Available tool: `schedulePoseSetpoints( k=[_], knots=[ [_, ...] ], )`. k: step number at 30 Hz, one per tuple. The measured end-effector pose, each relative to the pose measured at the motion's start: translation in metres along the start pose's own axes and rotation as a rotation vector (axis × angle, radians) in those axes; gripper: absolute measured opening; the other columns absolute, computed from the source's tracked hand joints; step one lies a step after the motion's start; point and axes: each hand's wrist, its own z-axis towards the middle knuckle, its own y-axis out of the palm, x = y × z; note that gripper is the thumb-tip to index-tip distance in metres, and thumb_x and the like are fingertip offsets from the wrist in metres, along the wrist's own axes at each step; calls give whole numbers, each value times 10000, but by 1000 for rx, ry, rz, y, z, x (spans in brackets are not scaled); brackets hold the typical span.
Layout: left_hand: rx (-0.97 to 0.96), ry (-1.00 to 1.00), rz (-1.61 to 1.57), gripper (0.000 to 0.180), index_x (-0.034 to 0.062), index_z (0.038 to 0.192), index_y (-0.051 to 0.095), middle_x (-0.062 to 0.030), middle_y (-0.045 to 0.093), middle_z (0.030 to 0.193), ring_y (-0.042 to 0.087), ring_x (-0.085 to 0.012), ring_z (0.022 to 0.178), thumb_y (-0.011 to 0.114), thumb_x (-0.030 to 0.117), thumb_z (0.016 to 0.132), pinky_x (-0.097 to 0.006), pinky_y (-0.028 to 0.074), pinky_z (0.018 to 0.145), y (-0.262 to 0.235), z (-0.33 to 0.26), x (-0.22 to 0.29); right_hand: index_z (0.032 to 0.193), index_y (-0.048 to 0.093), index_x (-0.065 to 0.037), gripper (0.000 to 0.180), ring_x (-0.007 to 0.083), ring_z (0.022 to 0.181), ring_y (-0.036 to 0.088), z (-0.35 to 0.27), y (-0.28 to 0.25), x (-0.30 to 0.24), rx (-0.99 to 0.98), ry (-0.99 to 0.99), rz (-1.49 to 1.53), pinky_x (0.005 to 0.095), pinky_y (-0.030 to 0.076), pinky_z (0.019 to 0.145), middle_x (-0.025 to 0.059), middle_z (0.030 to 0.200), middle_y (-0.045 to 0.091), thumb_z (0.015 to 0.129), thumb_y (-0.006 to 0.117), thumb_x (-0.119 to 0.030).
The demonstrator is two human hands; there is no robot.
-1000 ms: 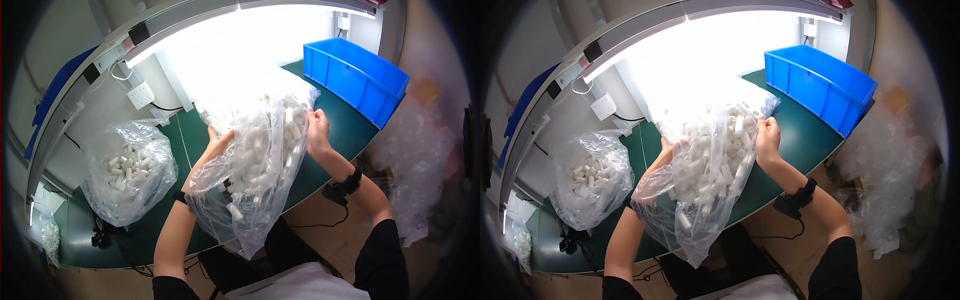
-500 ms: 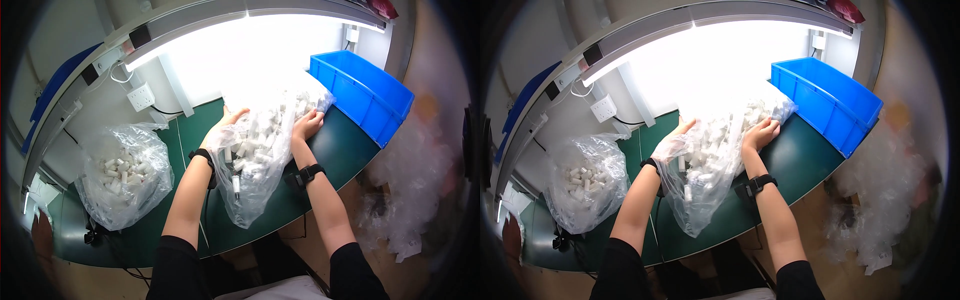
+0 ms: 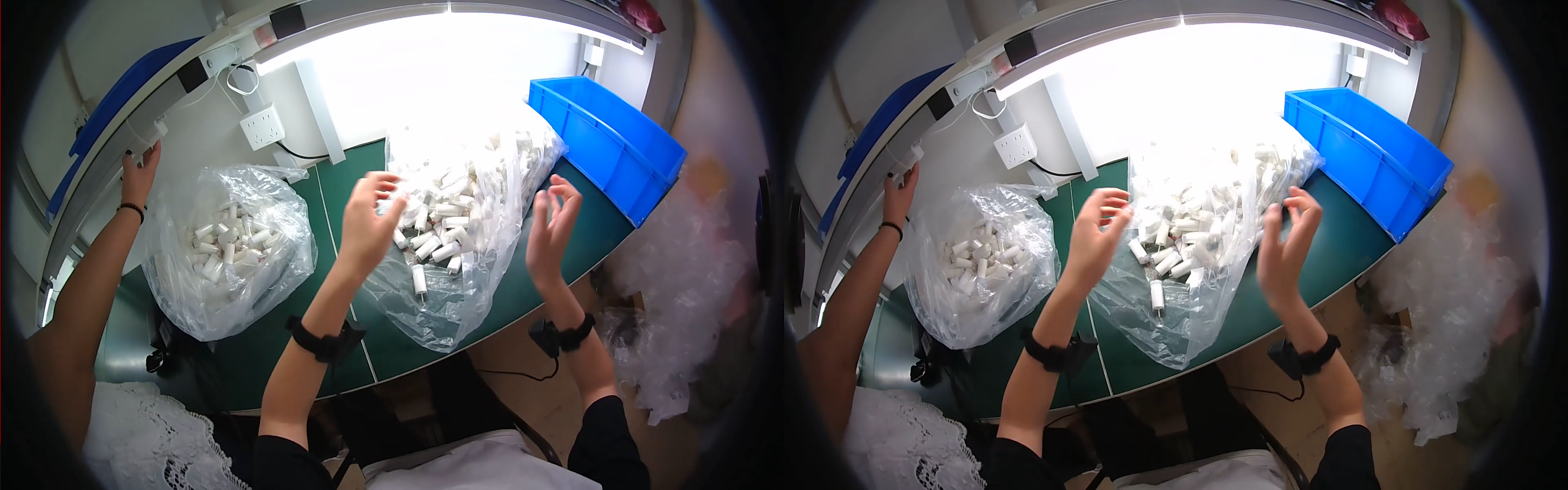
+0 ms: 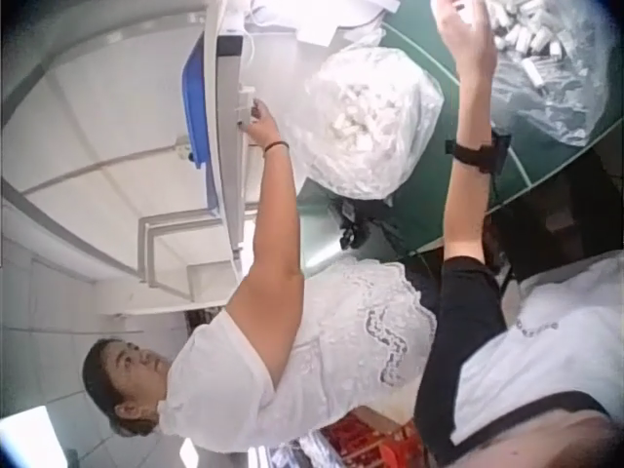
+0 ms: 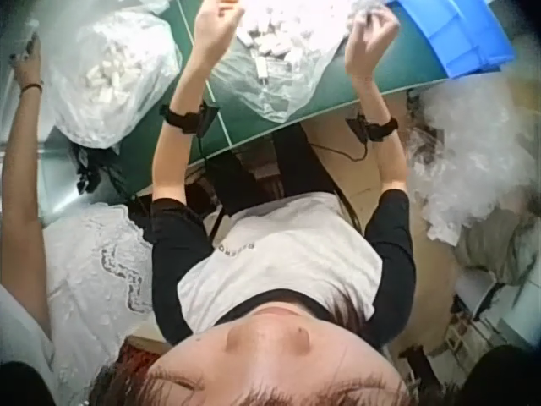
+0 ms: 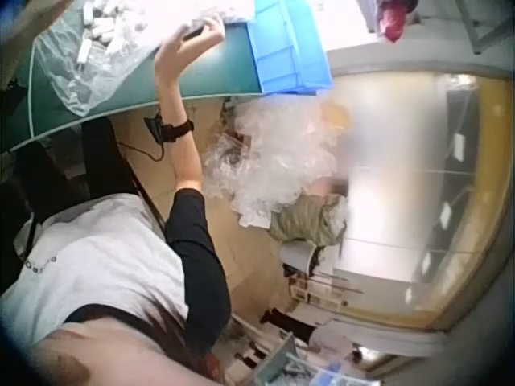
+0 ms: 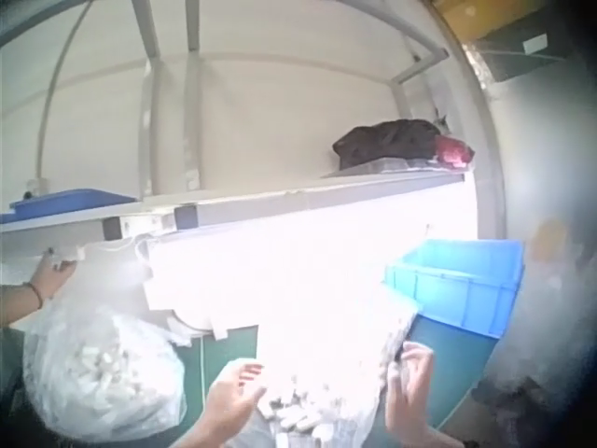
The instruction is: Sorting small white cylindrical objects between plastic bags at a factory workbench.
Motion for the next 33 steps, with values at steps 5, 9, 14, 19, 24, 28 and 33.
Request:
schedulePoseSetpoints(
  k=[5, 9, 14, 19, 24, 28, 33],
  knots=[
    [-464, 192, 477, 403, 88, 1151, 548, -140, 540, 1151, 518, -294, 1061, 600, 291, 807, -399, 388, 920, 0, -65, -16, 1212, 351, 5, 501, 327, 1201, 365, -61, 5, -72, -375, -274, -418, 439, 280, 1017, 241, 1248, 374, 816, 612, -158],
    [-441, -194, 789, 892, 183, 1382, 306, -174, 267, 1421, 305, -366, 1282, 699, 516, 654, -426, 282, 1047, -30, -73, -62, 1328, 189, 49, 712, 417, 1254, 276, -80, 14, -23, -396, 154, -265, 445, 240, 1039, 294, 1335, 230, 797, 615, -159],
    [-247, -181, 830, 1131, 231, 1424, 172, -132, 275, 1424, 336, -286, 1277, 813, 444, 517, -390, 279, 1053, -74, -72, -91, 1342, 160, 64, 645, 403, 1259, 288, -99, 37, -32, -485, 217, -12, 395, 242, 1052, 297, 1333, 258, 781, 475, 14],
    [-188, -240, 942, 1009, 208, 1407, 213, -149, 299, 1405, 363, -312, 1247, 789, 328, 588, -411, 302, 1027, -67, -70, -81, 1337, 190, 62, 640, 376, 1270, 302, -101, 42, -53, -577, 227, 179, 377, 247, 1050, 275, 1325, 308, 738, 416, 65],
    [-404, -363, 742, 804, 75, 1369, 288, -211, 296, 1391, 311, -351, 1275, 639, 440, 745, -447, 262, 1040, -40, -93, -43, 1308, 248, 47, 607, 366, 1218, 336, -96, 5, -58, -511, 231, -62, 384, 253, 1042, 259, 1288, 317, 744, 473, 33],
    [-434, -353, 807, 899, -30, 1373, 228, -262, 258, 1400, 202, -386, 1327, 502, 601, 794, -469, 159, 1079, -25, -142, -11, 1221, 349, 39, 513, 359, 1189, 375, -93, 13, -107, -255, -132, -341, 402, 305, 1004, 249, 1253, 349, 748, 545, 11],
    [-182, -214, 871, 860, -42, 1340, 302, -219, 301, 1394, 235, -335, 1323, 469, 610, 805, -506, 145, 1071, 5, -177, -21, 1161, 425, 17, 444, 413, 1210, 367, -95, 62, -86, -917, -307, -106, 466, 354, 971, 234, 1257, 382, 786, 622, -114]
  ],
)
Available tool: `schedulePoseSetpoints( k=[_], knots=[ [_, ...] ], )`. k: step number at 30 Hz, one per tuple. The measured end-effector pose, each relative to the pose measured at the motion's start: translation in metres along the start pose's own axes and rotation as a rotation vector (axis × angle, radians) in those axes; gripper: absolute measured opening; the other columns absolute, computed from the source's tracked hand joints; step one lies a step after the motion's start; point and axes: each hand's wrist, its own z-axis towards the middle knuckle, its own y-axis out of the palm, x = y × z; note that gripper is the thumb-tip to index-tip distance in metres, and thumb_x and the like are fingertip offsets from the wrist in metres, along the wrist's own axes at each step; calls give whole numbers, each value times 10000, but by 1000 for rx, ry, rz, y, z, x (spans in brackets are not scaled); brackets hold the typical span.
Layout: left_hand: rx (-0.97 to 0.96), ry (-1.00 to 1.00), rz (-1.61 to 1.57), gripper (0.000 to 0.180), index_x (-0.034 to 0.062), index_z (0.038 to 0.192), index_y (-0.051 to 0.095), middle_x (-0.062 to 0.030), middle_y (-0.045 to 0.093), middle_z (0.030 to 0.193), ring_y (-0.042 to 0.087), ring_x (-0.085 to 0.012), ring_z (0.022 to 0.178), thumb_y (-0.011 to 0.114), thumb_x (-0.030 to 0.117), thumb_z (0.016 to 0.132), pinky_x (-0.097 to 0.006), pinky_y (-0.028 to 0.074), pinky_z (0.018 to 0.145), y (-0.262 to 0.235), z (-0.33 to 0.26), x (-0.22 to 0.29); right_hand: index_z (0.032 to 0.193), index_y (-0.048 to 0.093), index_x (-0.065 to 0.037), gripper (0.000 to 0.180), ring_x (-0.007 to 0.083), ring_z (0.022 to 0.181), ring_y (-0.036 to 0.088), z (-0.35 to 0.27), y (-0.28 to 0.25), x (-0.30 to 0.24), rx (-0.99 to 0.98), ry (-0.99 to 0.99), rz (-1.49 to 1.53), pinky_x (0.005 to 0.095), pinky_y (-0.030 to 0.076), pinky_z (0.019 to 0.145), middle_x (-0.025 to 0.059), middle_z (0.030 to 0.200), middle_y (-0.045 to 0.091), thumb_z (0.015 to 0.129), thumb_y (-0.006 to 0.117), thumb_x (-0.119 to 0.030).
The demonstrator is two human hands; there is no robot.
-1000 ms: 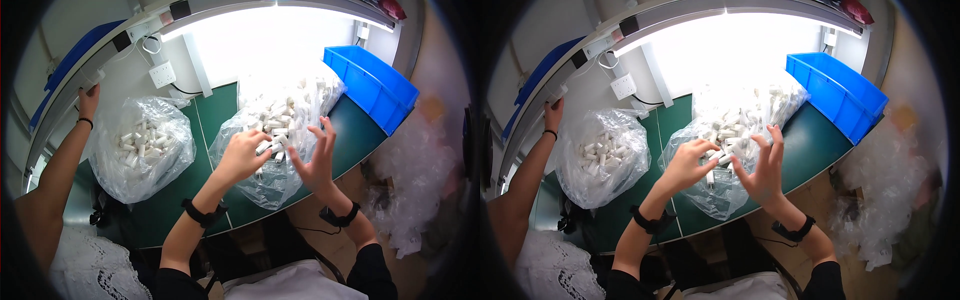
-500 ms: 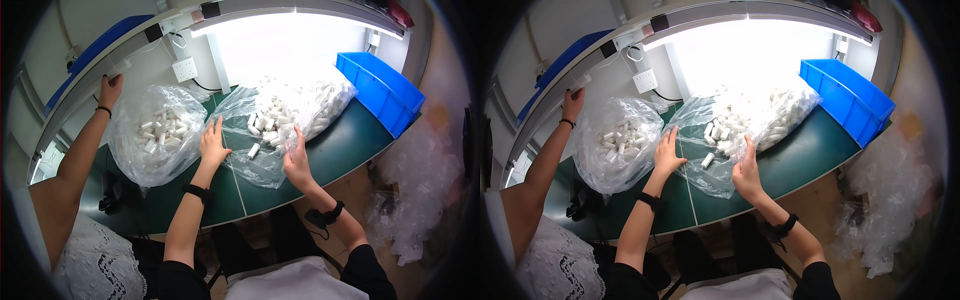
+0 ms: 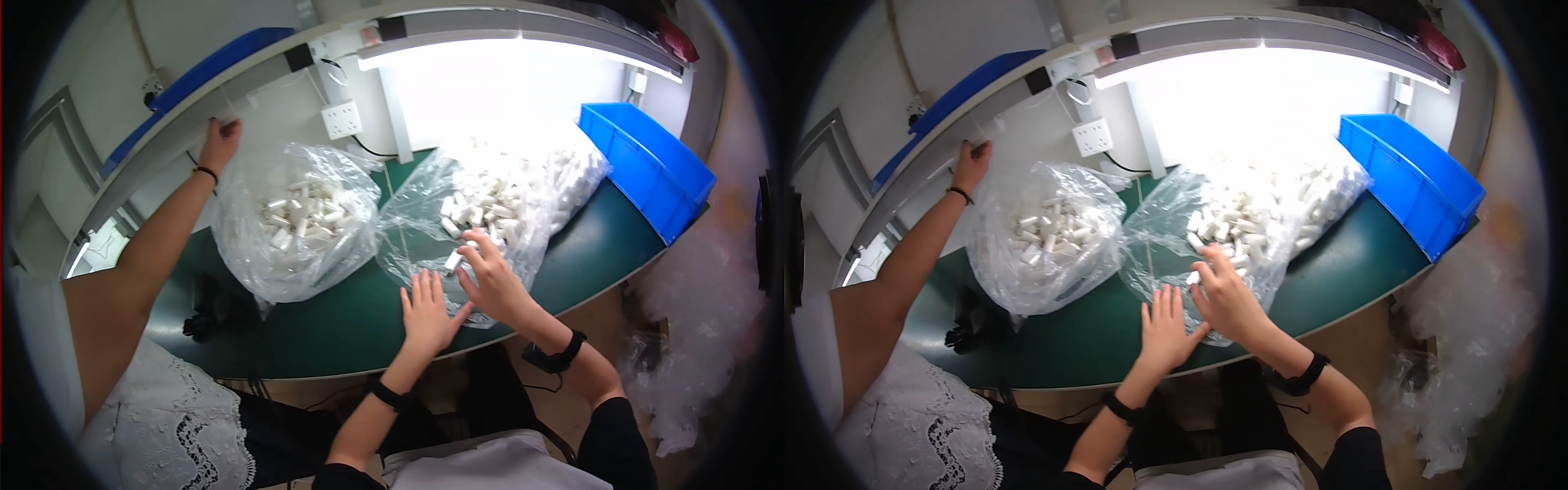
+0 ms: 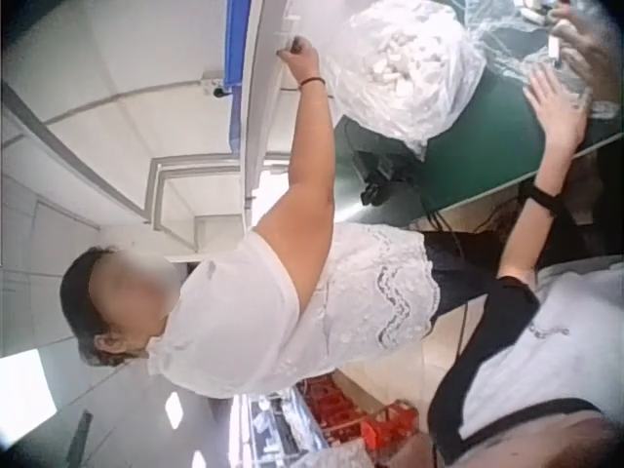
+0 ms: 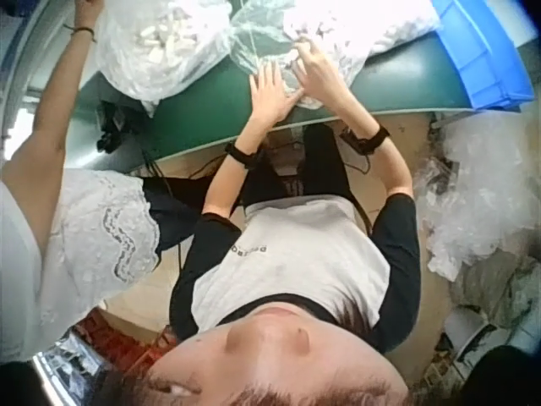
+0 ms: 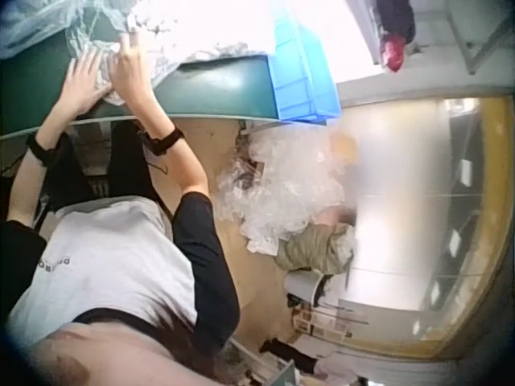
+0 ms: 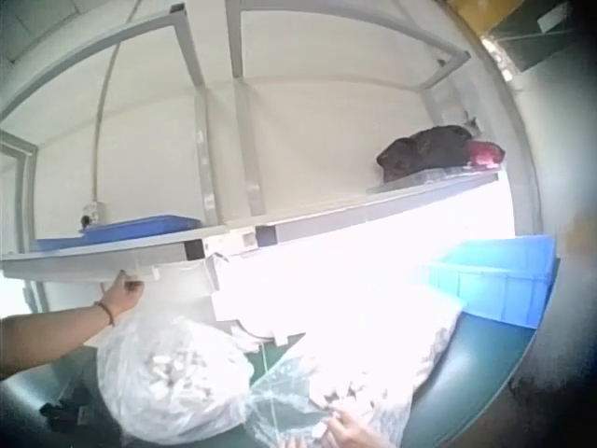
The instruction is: Sorting small white cylindrical objects between plastic bags at a factory workbench.
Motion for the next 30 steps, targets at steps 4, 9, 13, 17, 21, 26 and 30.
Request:
schedulePoseSetpoints(
  k=[4, 9, 13, 17, 21, 26, 30],
  knots=[
    [97, -17, -4, 816, -11, 1333, 343, -177, 323, 1395, 250, -294, 1323, 441, 614, 817, -520, 134, 1069, 5, -7, 3, 1262, 373, 4, 662, 475, 1286, 197, 6, 24, 41, -74, 293, -582, 559, 301, 974, 263, 1366, 248, 774, 657, -342],
    [95, -45, -11, 826, 0, 1337, 343, -153, 300, 1411, 247, -272, 1325, 474, 615, 801, -518, 141, 1068, -1, -11, 0, 1368, 311, -86, 830, 486, 1302, 129, 28, 16, 40, -272, 634, -672, 595, 254, 978, 302, 1426, 106, 751, 586, -569],
    [93, -47, -44, 815, 5, 1332, 350, -150, 306, 1407, 245, -271, 1327, 480, 607, 797, -523, 131, 1069, 0, -9, -1, 1264, 431, -80, 774, 477, 1266, 203, 26, 26, 38, -418, 545, -763, 604, 305, 929, 258, 1403, 194, 704, 632, -576],
    [91, -52, -46, 809, 10, 1330, 355, -146, 304, 1408, 242, -268, 1328, 479, 606, 799, -526, 128, 1069, 1, -8, -2, 1251, 422, -72, 776, 482, 1248, 219, 22, 27, 51, -296, 585, -468, 612, 328, 894, 239, 1356, 239, 680, 678, -532],
    [87, -49, -49, 808, 8, 1327, 356, -146, 313, 1401, 248, -265, 1325, 483, 606, 799, -521, 134, 1069, 0, -7, 0, 1228, 423, -77, 788, 470, 1213, 251, 20, 36, 50, -274, 522, -658, 546, 382, 896, 217, 1328, 252, 640, 723, -508],
    [97, -39, -59, 819, 5, 1334, 340, -148, 319, 1396, 255, -267, 1322, 491, 605, 797, -517, 145, 1066, -2, -7, 2, 1175, 446, -109, 728, 413, 1096, 348, 30, 23, 77, -309, 591, -489, 505, 417, 874, 188, 1215, 318, 600, 756, -431],
    [117, -43, -61, 841, 6, 1351, 304, -148, 326, 1391, 260, -273, 1318, 497, 606, 794, -518, 152, 1063, -3, -10, -1, 1201, 430, -108, 767, 404, 1087, 387, 36, 26, 57, -364, 705, -464, 488, 436, 862, 190, 1236, 319, 596, 768, -435]
  ],
)
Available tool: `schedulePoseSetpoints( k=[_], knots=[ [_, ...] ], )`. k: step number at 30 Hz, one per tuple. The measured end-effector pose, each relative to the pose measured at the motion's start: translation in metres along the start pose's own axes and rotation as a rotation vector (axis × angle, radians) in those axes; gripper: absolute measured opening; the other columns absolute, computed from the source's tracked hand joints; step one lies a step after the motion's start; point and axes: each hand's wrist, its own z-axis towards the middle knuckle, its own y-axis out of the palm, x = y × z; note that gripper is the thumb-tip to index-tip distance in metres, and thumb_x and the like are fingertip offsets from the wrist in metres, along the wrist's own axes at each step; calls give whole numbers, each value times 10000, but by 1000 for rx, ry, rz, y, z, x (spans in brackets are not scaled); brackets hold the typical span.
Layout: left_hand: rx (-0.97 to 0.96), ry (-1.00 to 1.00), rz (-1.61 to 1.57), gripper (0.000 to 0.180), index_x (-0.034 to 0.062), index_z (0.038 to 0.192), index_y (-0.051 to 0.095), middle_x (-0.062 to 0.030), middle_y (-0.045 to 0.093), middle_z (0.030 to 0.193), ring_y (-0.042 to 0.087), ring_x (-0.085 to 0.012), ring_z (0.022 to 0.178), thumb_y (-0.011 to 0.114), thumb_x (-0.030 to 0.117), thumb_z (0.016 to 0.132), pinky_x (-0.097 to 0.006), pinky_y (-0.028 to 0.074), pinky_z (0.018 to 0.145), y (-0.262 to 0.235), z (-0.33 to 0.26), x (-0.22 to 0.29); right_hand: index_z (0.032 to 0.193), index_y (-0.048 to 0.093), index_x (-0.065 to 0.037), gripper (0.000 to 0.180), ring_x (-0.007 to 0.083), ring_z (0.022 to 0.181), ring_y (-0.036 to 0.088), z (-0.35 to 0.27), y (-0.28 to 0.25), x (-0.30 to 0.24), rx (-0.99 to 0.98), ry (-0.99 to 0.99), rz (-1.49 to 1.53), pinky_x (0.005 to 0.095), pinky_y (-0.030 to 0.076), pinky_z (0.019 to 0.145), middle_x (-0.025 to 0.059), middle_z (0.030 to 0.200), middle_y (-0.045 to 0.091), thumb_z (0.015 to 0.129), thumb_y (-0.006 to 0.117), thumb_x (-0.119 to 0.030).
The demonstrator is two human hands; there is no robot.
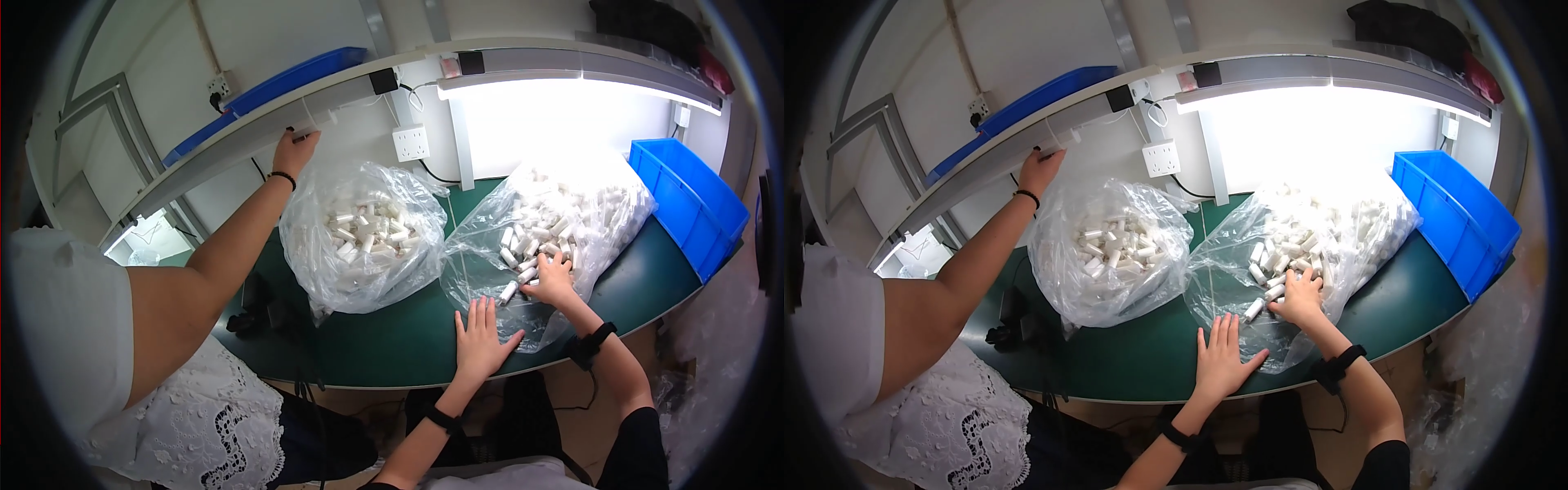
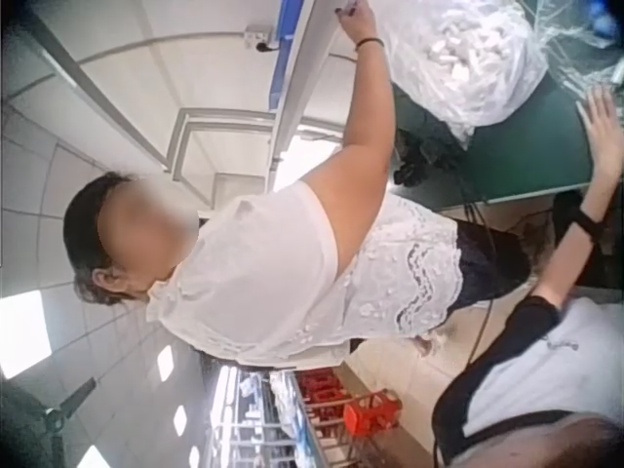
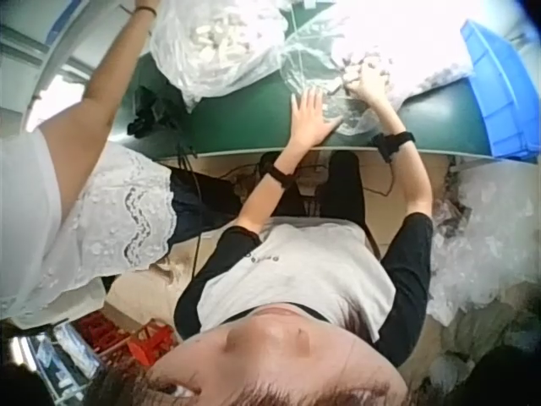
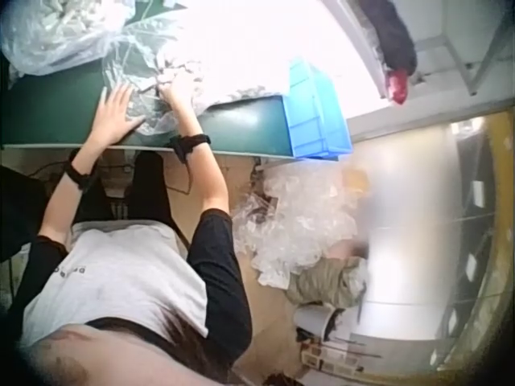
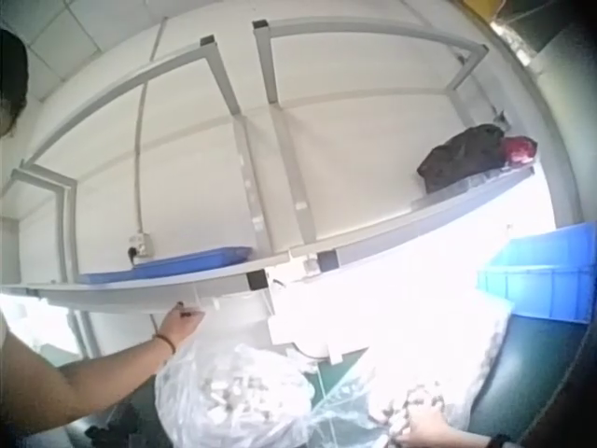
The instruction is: Sorting small white cylindrical objects between plastic bags at a factory workbench.
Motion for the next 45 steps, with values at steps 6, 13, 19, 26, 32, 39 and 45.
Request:
schedulePoseSetpoints(
  k=[6, 13, 19, 26, 32, 39, 45],
  knots=[
    [32, 3, -37, 799, 6, 1355, 283, -159, 353, 1360, 288, -290, 1295, 509, 549, 816, -511, 173, 1058, -2, 0, 2, 1166, 482, -29, 839, 448, 1091, 390, -1, 6, -6, -92, -178, 108, 467, 375, 916, 251, 1176, 383, 570, 747, -557],
    [112, -51, -189, 590, 40, 1304, 357, -218, 420, 1239, 362, -342, 1210, 534, 368, 846, -497, 217, 1049, -2, 4, 0, 1133, 553, -37, 503, 372, 982, 485, -9, 16, -12, 65, -615, 522, 392, 407, 858, 223, 1049, 461, 746, 663, -339],
    [308, -178, -554, 184, 17, 929, 496, -152, 442, 962, 513, -311, 856, 594, 31, 774, -391, 434, 751, -15, 8, -4, 1114, 530, -38, 268, 353, 831, 545, -32, -11, -2, 317, -484, 643, 386, 432, 770, 196, 937, 534, 853, 471, -35],
    [419, -311, -751, 154, 22, 935, 523, -85, 463, 904, 518, -178, 772, 588, 20, 795, -285, 437, 697, -23, 5, 1, 1270, 374, -38, 477, 150, 719, 628, -79, -25, 1, -115, -320, 1434, 225, 490, 456, 114, 981, 571, 852, 600, -85],
    [376, -541, -1255, 179, 10, 960, 484, -62, 538, 843, 558, -122, 743, 598, 93, 850, -234, 458, 677, -21, -8, -22, 1198, 481, -5, 348, 108, 751, 594, -77, 29, -21, -423, -257, 1721, 225, 498, 630, 85, 1043, 600, 912, 530, -197],
    [96, -598, -1763, 329, -22, 1175, 408, -128, 584, 894, 596, -162, 773, 498, 127, 896, -261, 507, 736, -32, -13, -29, 1192, 493, -58, 315, 84, 707, 539, -90, 40, -17, -457, -143, 1874, 210, 444, 639, 51, 932, 560, 946, 399, -229],
    [51, -644, -1871, 292, -30, 1084, 474, -130, 584, 897, 596, -200, 802, 416, 146, 859, -316, 489, 795, -27, -18, -36, 1088, 547, -41, 311, 43, 546, 372, -89, 43, -10, -582, -116, 1968, 176, 292, 486, -27, 713, 463, 944, 399, -273]
  ],
)
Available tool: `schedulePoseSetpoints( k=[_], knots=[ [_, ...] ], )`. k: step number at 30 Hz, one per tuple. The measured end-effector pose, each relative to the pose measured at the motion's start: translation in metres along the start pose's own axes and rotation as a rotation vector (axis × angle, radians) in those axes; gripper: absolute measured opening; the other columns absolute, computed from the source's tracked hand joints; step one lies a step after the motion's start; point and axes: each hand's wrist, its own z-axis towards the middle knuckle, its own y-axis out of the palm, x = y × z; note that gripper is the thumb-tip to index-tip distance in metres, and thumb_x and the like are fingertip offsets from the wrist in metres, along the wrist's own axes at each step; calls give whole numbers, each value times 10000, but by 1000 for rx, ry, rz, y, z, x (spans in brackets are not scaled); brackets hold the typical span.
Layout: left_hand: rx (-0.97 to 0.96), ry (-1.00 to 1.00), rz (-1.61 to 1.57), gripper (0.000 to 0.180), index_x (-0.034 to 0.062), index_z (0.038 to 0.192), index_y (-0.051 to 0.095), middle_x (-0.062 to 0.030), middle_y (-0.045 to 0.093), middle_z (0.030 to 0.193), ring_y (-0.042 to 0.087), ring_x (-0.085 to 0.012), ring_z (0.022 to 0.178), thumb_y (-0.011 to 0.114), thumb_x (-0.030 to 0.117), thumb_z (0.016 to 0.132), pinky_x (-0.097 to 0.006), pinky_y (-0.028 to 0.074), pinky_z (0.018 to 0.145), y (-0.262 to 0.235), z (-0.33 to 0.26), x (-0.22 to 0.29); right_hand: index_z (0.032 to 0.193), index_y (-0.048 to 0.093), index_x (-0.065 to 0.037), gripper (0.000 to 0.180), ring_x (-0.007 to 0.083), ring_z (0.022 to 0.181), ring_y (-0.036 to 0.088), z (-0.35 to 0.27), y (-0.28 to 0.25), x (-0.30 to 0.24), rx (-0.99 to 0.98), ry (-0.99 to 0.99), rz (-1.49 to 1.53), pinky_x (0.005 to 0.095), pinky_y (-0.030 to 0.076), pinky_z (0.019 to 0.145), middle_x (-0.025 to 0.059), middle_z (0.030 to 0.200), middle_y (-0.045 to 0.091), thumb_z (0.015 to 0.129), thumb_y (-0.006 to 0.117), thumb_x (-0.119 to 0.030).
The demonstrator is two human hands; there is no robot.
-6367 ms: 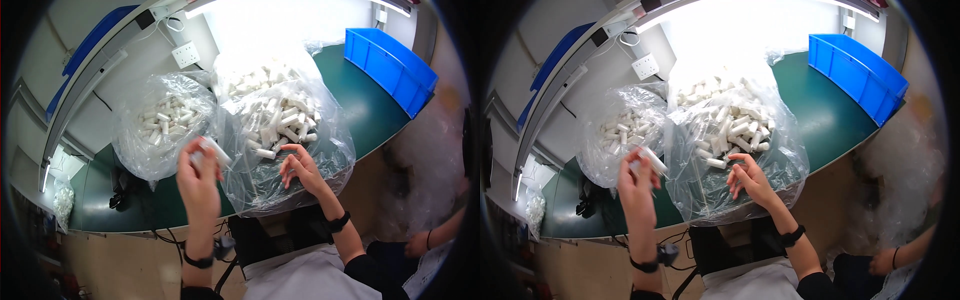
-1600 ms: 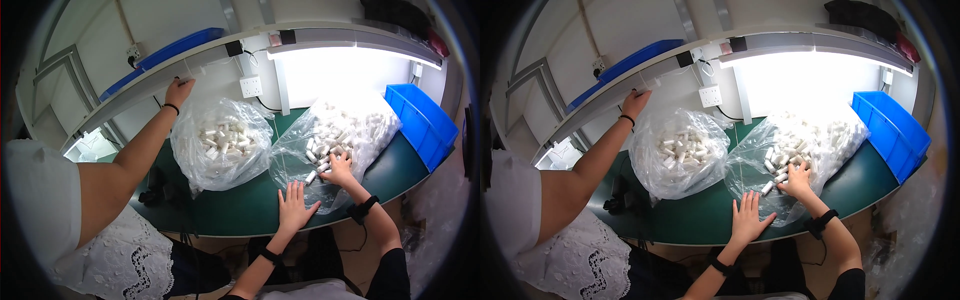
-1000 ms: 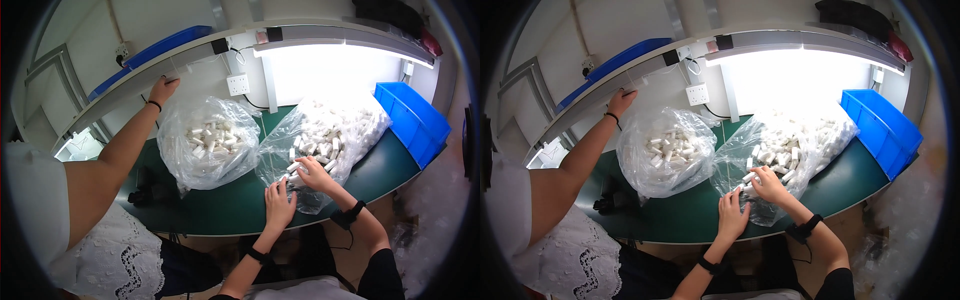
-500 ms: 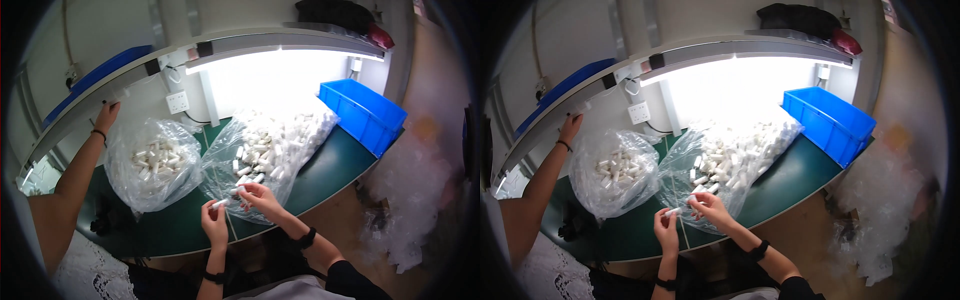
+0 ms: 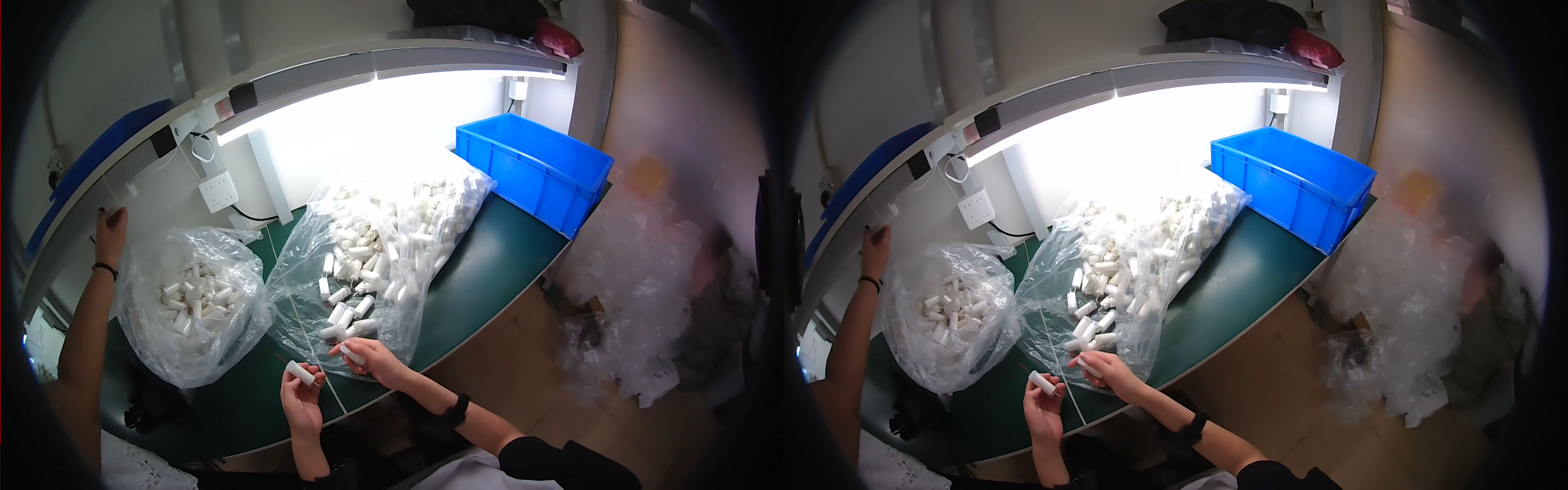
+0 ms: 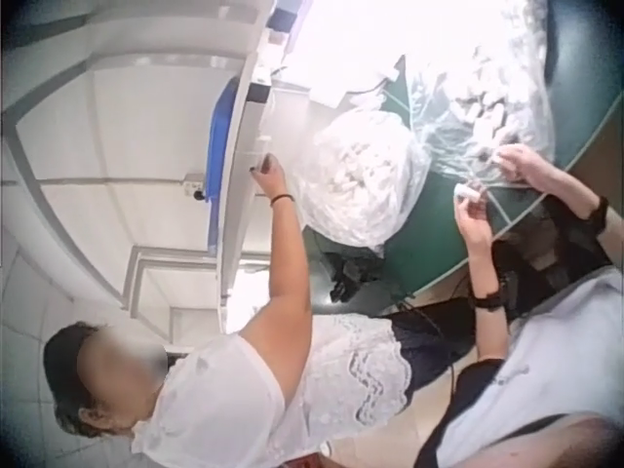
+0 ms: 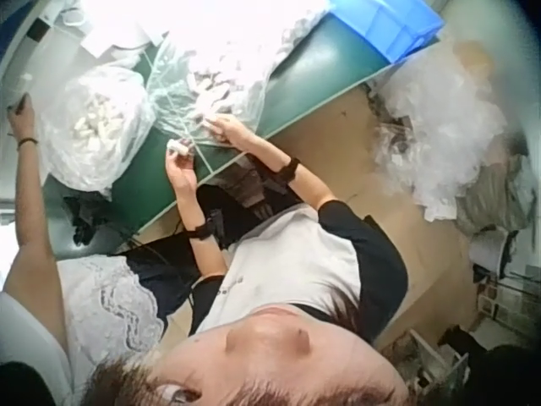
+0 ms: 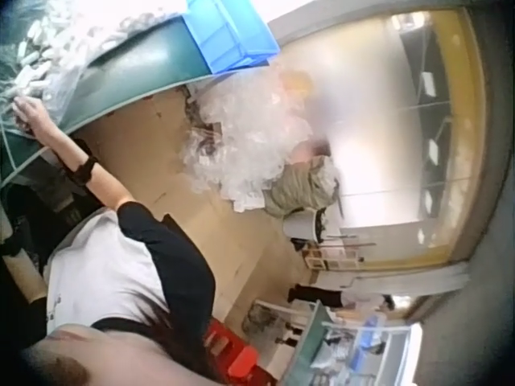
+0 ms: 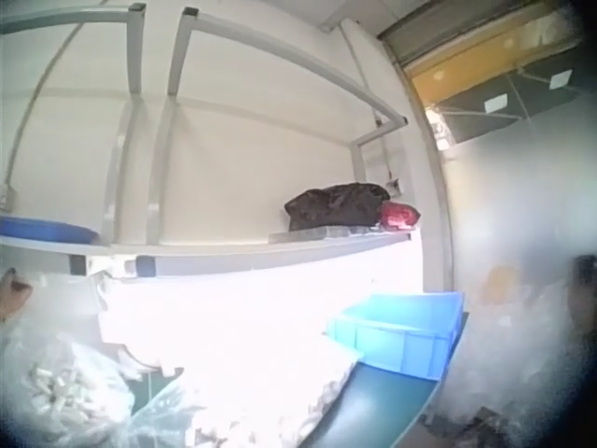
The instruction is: Sorting small white cylindrical objects between plastic bags at a factory workbench.
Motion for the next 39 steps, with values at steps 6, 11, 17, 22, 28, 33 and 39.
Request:
schedulePoseSetpoints(
  k=[6, 11, 17, 22, 28, 33, 39],
  knots=[
    [-67, 100, 38, 337, -13, 1047, 477, -126, 565, 857, 579, -237, 783, 403, 102, 739, -351, 473, 802, -5, -4, 3, 819, 517, -52, 317, 60, 548, 417, -5, 12, -1, -136, -30, -235, 183, 333, 487, -9, 652, 450, 943, 392, -315],
    [-185, 108, 0, 261, 31, 833, 465, -50, 436, 653, 453, -157, 600, 445, 289, 874, -273, 373, 580, -13, -3, 0, 781, 507, -56, 302, 31, 465, 349, -7, 9, 1, -113, -25, -235, 162, 273, 415, -40, 582, 396, 949, 418, -290],
    [-227, 47, 39, 352, 57, 716, 425, -24, 357, 567, 355, -120, 489, 374, 328, 935, -247, 300, 492, -5, -5, 2, 802, 515, -45, 299, 42, 450, 314, -10, 3, -2, -105, -6, -183, 177, 240, 401, -30, 574, 383, 948, 396, -277],
    [-238, 74, 62, 303, 67, 743, 415, -7, 342, 580, 331, -101, 495, 393, 303, 931, -243, 278, 495, -10, -8, 2, 836, 508, -52, 280, 44, 470, 316, -11, 7, 0, -80, 23, -131, 182, 233, 408, -29, 602, 390, 952, 391, -279],
    [-252, 112, 182, 276, 78, 710, 382, -1, 333, 583, 299, -90, 488, 402, 246, 929, -234, 269, 486, -10, -8, 2, 860, 500, -66, 262, 46, 490, 322, -10, 1, 5, -120, -44, -263, 185, 234, 426, -30, 615, 385, 958, 399, -287],
    [-169, 85, 171, 300, 43, 813, 446, -17, 394, 631, 369, -101, 547, 359, 305, 932, -233, 323, 533, -5, -6, 1, 915, 506, -46, 340, 57, 502, 356, -9, 13, -2, -80, -26, -263, 187, 284, 434, -17, 645, 399, 964, 342, -339],
    [-292, 63, 74, 440, -45, 1144, 456, -83, 548, 778, 541, -178, 736, 289, 249, 863, -291, 425, 733, -3, -4, 7, 1069, 529, 4, 403, 132, 603, 490, -5, 5, 0, -120, -77, -224, 257, 422, 508, 42, 747, 518, 929, 308, -303]
  ],
)
